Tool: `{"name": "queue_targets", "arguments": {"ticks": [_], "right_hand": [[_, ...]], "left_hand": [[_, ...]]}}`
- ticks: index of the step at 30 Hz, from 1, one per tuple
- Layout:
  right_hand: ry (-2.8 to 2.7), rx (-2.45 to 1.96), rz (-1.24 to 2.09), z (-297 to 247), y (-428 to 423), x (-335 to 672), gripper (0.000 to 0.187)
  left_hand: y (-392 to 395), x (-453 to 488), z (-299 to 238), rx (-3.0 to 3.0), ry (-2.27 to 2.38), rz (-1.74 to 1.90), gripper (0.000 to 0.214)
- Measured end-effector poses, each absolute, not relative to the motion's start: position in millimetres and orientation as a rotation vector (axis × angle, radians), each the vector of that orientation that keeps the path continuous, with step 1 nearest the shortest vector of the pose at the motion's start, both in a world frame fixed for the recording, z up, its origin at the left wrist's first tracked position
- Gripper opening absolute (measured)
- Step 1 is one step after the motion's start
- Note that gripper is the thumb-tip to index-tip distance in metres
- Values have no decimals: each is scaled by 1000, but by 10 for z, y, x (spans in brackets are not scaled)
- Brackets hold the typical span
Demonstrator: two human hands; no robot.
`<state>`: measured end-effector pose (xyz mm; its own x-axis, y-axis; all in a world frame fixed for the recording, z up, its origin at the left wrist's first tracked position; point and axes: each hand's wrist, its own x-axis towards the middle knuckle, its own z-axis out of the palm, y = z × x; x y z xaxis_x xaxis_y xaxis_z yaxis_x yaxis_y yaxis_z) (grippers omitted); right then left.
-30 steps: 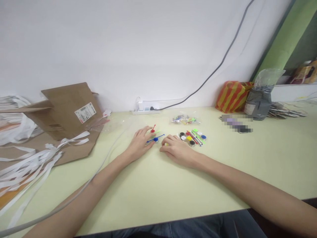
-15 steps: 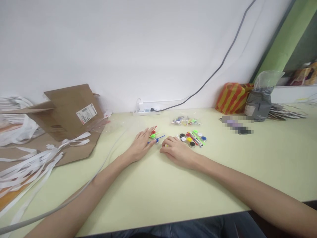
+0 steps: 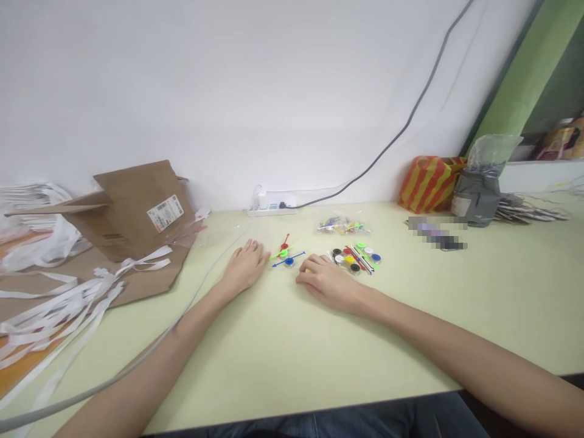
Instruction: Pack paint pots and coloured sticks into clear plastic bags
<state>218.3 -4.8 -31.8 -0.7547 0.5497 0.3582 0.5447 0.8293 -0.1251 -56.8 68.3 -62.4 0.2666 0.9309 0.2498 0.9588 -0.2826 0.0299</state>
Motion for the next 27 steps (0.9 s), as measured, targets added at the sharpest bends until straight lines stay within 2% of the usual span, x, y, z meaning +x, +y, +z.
{"name": "queue_targets", "arguments": {"ticks": [6,9,12,16,19,23,27], "right_hand": [[-2607,-829,-153,-345,-21,2178,25],[-2530,-848,-203,-348,-3,2181,32],[-2395,-891,-184,-336,31,2204,45],[-2043,-916,-81,-317,153,2307,52],[-1694,-934,176,-288,291,2427,55],[-1230,-891,882,-190,419,2556,54],[-1096,-708,1323,-54,393,2596,60]], "left_hand": [[617,-479,-598,-2391,-1722,-525,62],[463,-318,-451,-2429,-1589,-648,63],[283,-162,-273,-2440,-1428,-756,61],[150,-76,-118,-2437,-1115,-664,63],[132,-75,-77,-2448,-955,-564,67],[100,-72,-45,-2488,-793,-515,72],[45,-61,3,-2557,-622,-500,73]]}}
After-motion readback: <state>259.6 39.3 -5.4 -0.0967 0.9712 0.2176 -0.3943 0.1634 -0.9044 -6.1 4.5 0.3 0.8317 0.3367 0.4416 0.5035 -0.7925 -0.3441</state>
